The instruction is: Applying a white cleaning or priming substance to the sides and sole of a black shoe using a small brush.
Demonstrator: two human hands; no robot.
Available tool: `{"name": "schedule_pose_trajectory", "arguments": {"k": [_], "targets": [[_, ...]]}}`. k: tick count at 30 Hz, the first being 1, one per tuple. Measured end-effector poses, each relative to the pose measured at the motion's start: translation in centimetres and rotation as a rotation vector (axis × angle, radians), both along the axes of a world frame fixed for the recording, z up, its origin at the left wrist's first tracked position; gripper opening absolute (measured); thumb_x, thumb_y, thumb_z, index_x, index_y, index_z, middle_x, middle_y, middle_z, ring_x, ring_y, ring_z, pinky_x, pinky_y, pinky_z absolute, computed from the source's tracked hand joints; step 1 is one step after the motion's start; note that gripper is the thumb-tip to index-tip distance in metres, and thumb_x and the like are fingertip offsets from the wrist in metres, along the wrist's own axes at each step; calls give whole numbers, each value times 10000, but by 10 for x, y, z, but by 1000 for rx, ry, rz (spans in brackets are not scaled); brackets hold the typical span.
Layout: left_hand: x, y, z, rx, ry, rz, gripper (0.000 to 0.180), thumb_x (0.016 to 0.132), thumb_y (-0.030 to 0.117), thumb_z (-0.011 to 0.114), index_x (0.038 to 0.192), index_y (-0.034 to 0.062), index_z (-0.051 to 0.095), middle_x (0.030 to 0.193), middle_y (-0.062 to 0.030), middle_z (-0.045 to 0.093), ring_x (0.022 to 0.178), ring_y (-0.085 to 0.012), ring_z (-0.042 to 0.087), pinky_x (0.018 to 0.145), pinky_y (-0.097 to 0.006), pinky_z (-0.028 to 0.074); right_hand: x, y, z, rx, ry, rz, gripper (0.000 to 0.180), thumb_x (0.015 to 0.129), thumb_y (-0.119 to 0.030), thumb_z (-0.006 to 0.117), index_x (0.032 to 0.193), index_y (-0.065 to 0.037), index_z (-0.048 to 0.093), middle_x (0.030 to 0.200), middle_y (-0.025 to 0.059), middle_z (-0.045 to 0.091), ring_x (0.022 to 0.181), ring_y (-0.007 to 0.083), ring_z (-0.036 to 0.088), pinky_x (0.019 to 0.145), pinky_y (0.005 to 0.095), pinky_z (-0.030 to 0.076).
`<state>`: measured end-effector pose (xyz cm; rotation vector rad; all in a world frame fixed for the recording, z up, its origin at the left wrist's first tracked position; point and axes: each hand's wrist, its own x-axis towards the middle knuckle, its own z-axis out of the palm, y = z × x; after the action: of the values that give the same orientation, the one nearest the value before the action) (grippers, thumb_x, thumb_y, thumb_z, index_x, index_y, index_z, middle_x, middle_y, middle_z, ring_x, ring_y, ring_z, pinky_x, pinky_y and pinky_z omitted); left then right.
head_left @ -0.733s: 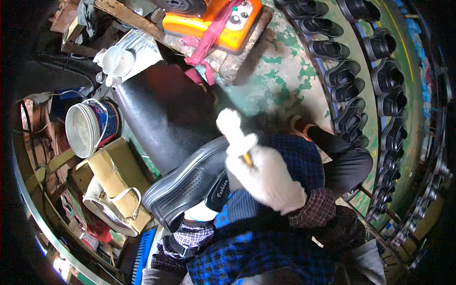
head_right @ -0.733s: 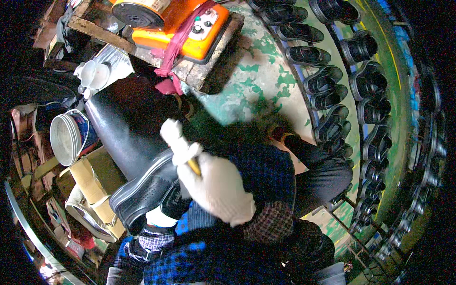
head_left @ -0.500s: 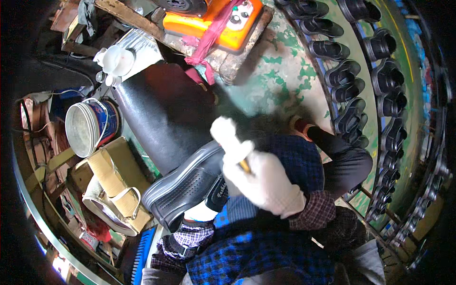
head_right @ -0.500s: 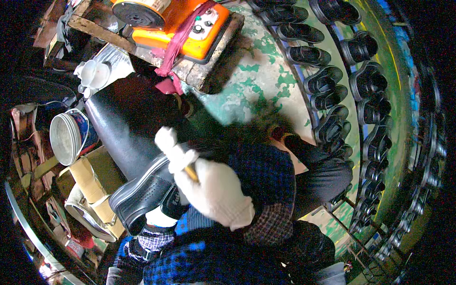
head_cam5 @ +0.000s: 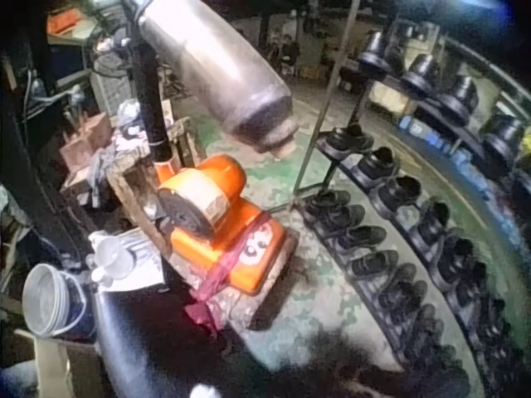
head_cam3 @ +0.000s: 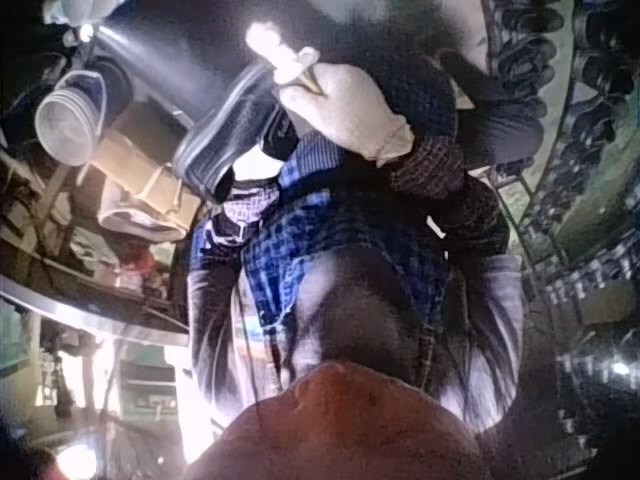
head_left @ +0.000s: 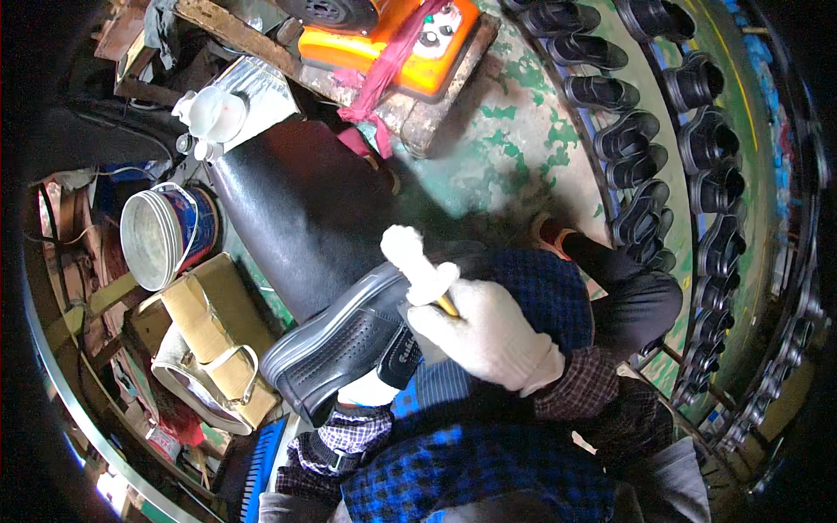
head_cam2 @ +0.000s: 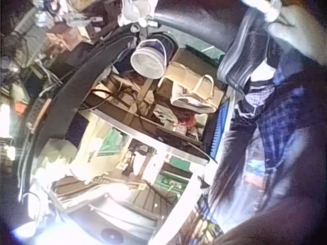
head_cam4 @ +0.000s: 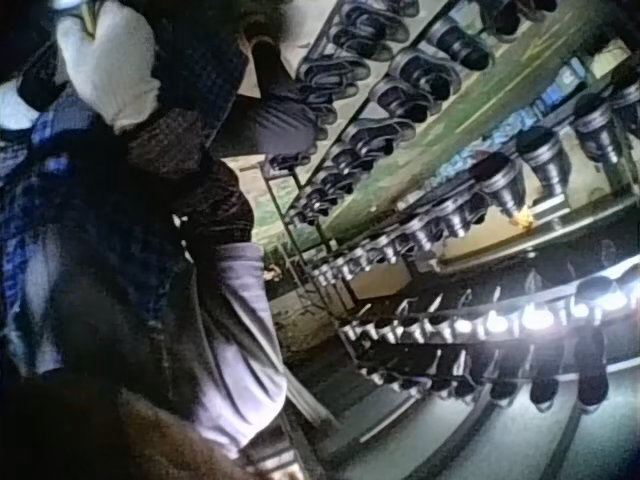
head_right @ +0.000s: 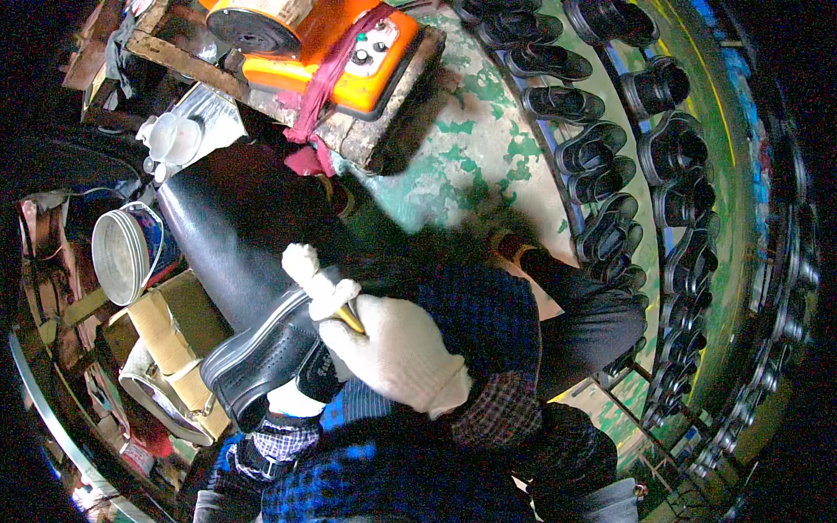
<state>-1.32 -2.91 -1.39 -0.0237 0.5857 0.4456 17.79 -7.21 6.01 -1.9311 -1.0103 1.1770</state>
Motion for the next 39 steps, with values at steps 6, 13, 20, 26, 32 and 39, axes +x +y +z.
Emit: {"name": "schedule_pose_trajectory", "arguments": {"k": [6,13,20,26,32,39], "targets": [[0,0,7,229,104,-116,542,1063,325,449,1518,48,346,1555,-199,362,1413,-322,404,1196,-471,319,36,-14,15,-287,213,-83,359,968,-323,635,1105,8,665,935,136,686,870,167,640,806,325,504],[5,3,12,143,59,-246,696,1039,524,341,1549,53,282,1612,-188,251,1488,-349,248,1255,-465,164,27,-47,17,-242,462,-169,485,1019,-406,535,1156,50,631,959,172,679,919,207,644,875,352,487],[13,8,18,438,-29,-106,500,1052,187,491,1503,23,349,1555,-211,353,1425,-345,381,1206,-487,297,7,-44,7,-321,39,157,363,1033,-293,518,1095,29,675,929,239,689,869,398,676,751,401,524],[8,5,-2,378,79,-135,505,1016,119,552,1476,11,372,1504,-214,418,1390,-322,431,1178,-468,342,1,-38,-3,-108,-17,96,290,1035,-209,505,1064,15,687,915,219,696,805,381,683,657,404,522],[18,7,8,314,55,-118,514,1034,163,516,1497,18,346,1525,-209,388,1409,-329,400,1195,-474,311,-5,-41,-16,32,50,-96,311,1013,-300,529,970,-55,714,743,216,662,611,393,644,523,478,482],[-10,-3,-33,-44,-237,39,565,1067,329,374,1499,-29,314,1552,-225,333,1442,-344,335,1234,-496,221,-12,-58,-12,4,-165,133,277,971,-316,596,915,-78,724,666,198,627,556,371,625,505,472,467]]}}
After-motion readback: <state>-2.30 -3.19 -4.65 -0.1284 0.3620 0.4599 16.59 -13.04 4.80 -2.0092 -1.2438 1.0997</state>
